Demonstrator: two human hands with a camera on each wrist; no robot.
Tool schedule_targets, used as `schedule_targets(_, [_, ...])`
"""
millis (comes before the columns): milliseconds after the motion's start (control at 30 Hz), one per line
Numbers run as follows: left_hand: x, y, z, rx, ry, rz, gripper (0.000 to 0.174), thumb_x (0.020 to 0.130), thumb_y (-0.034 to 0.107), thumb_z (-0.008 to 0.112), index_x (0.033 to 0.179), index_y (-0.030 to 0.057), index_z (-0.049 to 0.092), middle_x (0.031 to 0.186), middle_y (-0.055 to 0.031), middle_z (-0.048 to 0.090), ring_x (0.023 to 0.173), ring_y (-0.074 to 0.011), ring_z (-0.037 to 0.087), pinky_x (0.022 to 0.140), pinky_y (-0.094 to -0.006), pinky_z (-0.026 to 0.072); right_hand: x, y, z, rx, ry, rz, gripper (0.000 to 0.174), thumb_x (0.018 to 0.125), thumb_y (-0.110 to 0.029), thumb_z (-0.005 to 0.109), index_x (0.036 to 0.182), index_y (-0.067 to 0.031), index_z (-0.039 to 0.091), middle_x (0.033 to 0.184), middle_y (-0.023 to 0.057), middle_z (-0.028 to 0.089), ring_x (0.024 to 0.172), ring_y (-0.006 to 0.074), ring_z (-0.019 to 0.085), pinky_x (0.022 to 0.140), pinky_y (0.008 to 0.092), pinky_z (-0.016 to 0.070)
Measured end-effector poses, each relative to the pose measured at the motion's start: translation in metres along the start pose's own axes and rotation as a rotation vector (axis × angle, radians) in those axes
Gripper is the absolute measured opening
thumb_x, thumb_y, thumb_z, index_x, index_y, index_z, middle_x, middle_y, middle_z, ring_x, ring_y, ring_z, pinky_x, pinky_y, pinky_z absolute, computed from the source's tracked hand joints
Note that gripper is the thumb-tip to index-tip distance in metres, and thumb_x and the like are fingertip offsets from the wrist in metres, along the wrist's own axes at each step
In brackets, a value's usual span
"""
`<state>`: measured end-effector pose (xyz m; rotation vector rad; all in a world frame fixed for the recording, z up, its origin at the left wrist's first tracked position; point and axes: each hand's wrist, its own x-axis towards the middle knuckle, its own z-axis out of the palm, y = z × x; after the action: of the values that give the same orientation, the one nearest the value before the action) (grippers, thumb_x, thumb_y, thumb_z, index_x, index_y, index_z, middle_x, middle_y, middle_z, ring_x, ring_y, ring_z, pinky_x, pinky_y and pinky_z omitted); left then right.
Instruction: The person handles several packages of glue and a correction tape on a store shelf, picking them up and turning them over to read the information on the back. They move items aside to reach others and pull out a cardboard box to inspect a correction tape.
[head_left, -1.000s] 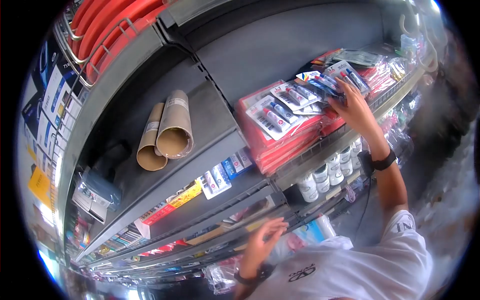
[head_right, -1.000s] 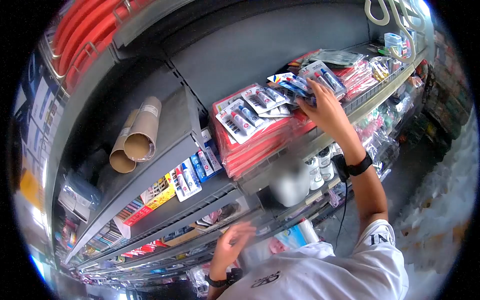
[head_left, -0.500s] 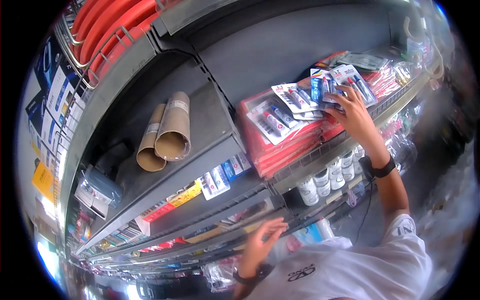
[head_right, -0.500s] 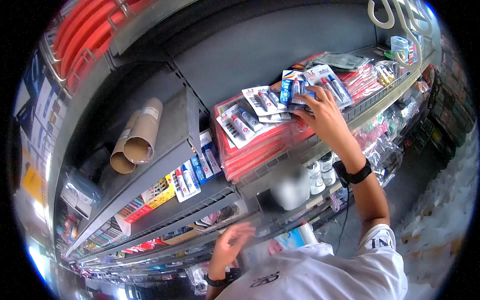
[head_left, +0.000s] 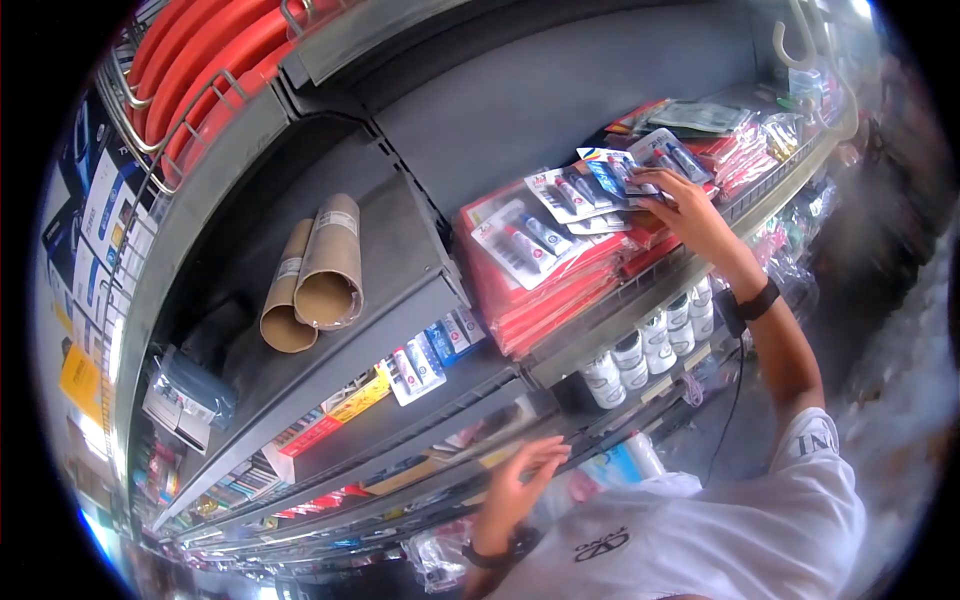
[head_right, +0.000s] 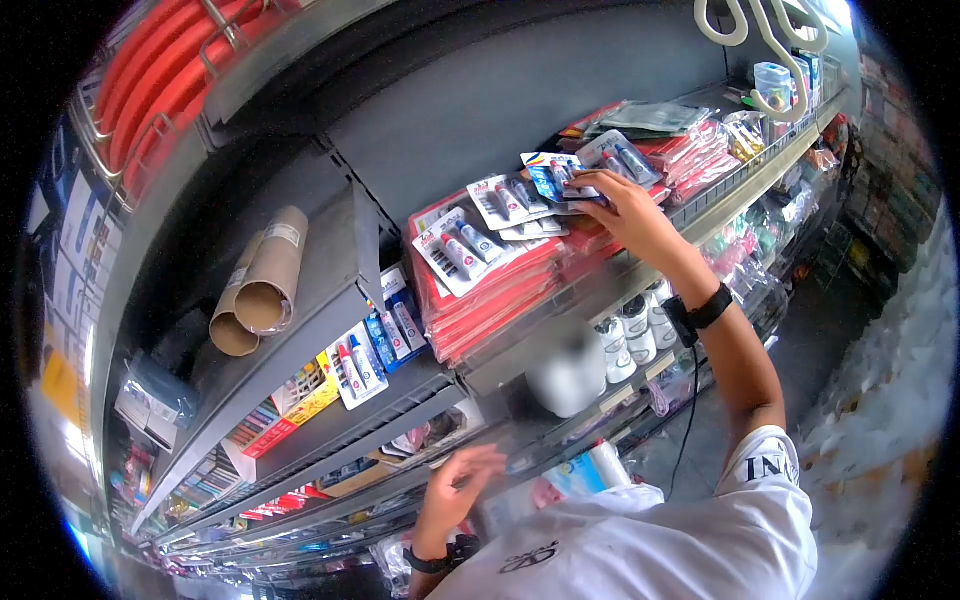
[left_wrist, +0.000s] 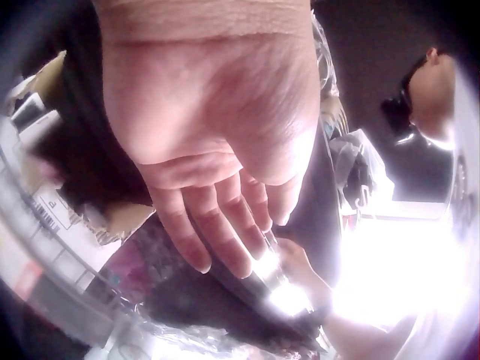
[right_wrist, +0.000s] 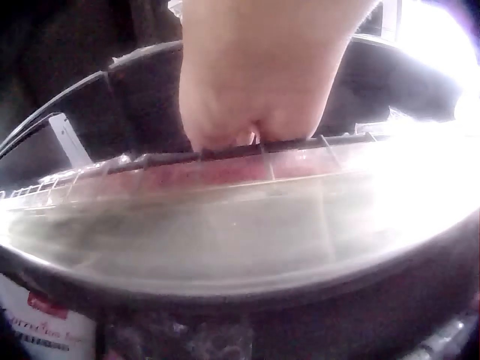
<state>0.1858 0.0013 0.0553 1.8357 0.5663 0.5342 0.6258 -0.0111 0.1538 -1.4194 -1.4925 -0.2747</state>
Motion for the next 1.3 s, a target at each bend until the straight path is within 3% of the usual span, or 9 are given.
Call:
schedule_targets(400, [0.011,0.011,0.016,0.049,0.006,-0.043,0.032,0.099,0.007,0.064,0.13,0.0009,0.062,0.115,-0.0101,0.073,0.106,-0.0169,0.069,0.096,-0.0311,0.0521,-0.014,0.003,-0.001,0.014,0.483,0.057,0.025,0.096,-0.001,0.065,0.121,-0.0017,0.066,0.114,0.0155,0.072,0.099,0.029,0.072,0.086,0.0337,0.056])
schedule_targets(533, [0.01,0.008,0.011,-0.007,-0.032,-0.024,0.032,0.1,0.006,0.06,0.131,-0.0011,0.059,0.121,-0.0114,0.071,0.11,-0.018,0.068,0.096,-0.0321,0.0515,-0.031,-0.034,-0.008,-0.234,0.597,-0.227,0.025,0.092,0.006,0.066,0.117,0.0038,0.065,0.118,0.0188,0.071,0.107,0.0286,0.071,0.089,0.0342,0.0568])
schedule_targets(700, [0.027,0.031,0.006,-0.425,-0.166,0.06,0.045,0.105,0.017,0.055,0.143,-0.0046,0.048,0.131,-0.0169,0.064,0.116,-0.0241,0.065,0.099,-0.0385,0.0524,-0.089,-0.096,0.026,-0.041,0.349,-0.463,0.029,0.087,0.013,0.062,0.114,0.0013,0.063,0.129,0.0236,0.063,0.122,0.0425,0.062,0.102,0.048,0.0523])
schedule_targets(733, [0.032,0.041,0.005,-0.529,-0.224,0.063,0.058,0.106,0.029,0.053,0.15,-0.0059,0.037,0.137,-0.0189,0.059,0.121,-0.026,0.062,0.102,-0.0405,0.0514,-0.103,-0.105,0.038,0.068,0.249,-0.5,0.029,0.087,0.013,0.062,0.113,0.0014,0.063,0.13,0.0239,0.062,0.123,0.0443,0.061,0.103,0.0502,0.0521])
schedule_targets(800, [0.035,0.04,0.007,-0.746,-0.239,0.147,0.064,0.105,0.038,0.054,0.149,-0.0055,0.037,0.138,-0.0162,0.058,0.123,-0.0219,0.06,0.103,-0.0389,0.05,-0.125,-0.125,0.06,0.036,0.15,-0.607,0.025,0.086,0.003,0.071,0.111,0.0049,0.067,0.123,0.0256,0.065,0.118,0.0399,0.064,0.097,0.0441,0.058])
schedule_targets(900, [0.027,0.039,0.005,-0.425,0.053,0.117,0.047,0.099,0.018,0.068,0.138,-0.0017,0.049,0.132,-0.0076,0.061,0.119,-0.0117,0.057,0.096,-0.0329,0.0526,-0.15,-0.144,0.092,0.064,0.071,-0.615,0.028,0.081,0.001,0.076,0.108,0.0021,0.069,0.124,0.0231,0.065,0.118,0.0399,0.064,0.096,0.0438,0.0594])
schedule_targets(1033, [0.021,0.037,-0.002,-0.36,0.203,0.01,0.036,0.092,0.002,0.073,0.124,-0.0015,0.06,0.119,-0.0064,0.068,0.108,-0.0128,0.065,0.09,-0.0301,0.0567,-0.163,-0.157,0.111,0.137,0.047,-0.503,0.033,0.075,0.012,0.073,0.106,-0.0003,0.069,0.125,0.0209,0.065,0.117,0.04,0.065,0.097,0.0426,0.0583])
schedule_targets(1167, [0.013,0.034,-0.01,-0.49,0.297,-0.041,0.032,0.092,0.001,0.072,0.122,-0.0034,0.06,0.115,-0.0087,0.068,0.099,-0.0156,0.068,0.077,-0.0316,0.0635,-0.166,-0.164,0.11,0.245,0.069,-0.243,0.038,0.077,0.02,0.062,0.11,0.0014,0.067,0.123,0.0211,0.067,0.117,0.0388,0.065,0.099,0.0434,0.0544])
schedule_targets(1300, [0.008,0.031,-0.019,-0.451,0.301,-0.046,0.032,0.092,0.001,0.072,0.122,-0.0034,0.06,0.115,-0.009,0.068,0.099,-0.016,0.068,0.08,-0.0327,0.0631,-0.168,-0.162,0.118,0.35,0.037,0.012,0.039,0.08,0.024,0.057,0.112,0.0045,0.064,0.119,0.0223,0.068,0.115,0.0358,0.066,0.1,0.0399,0.0511])
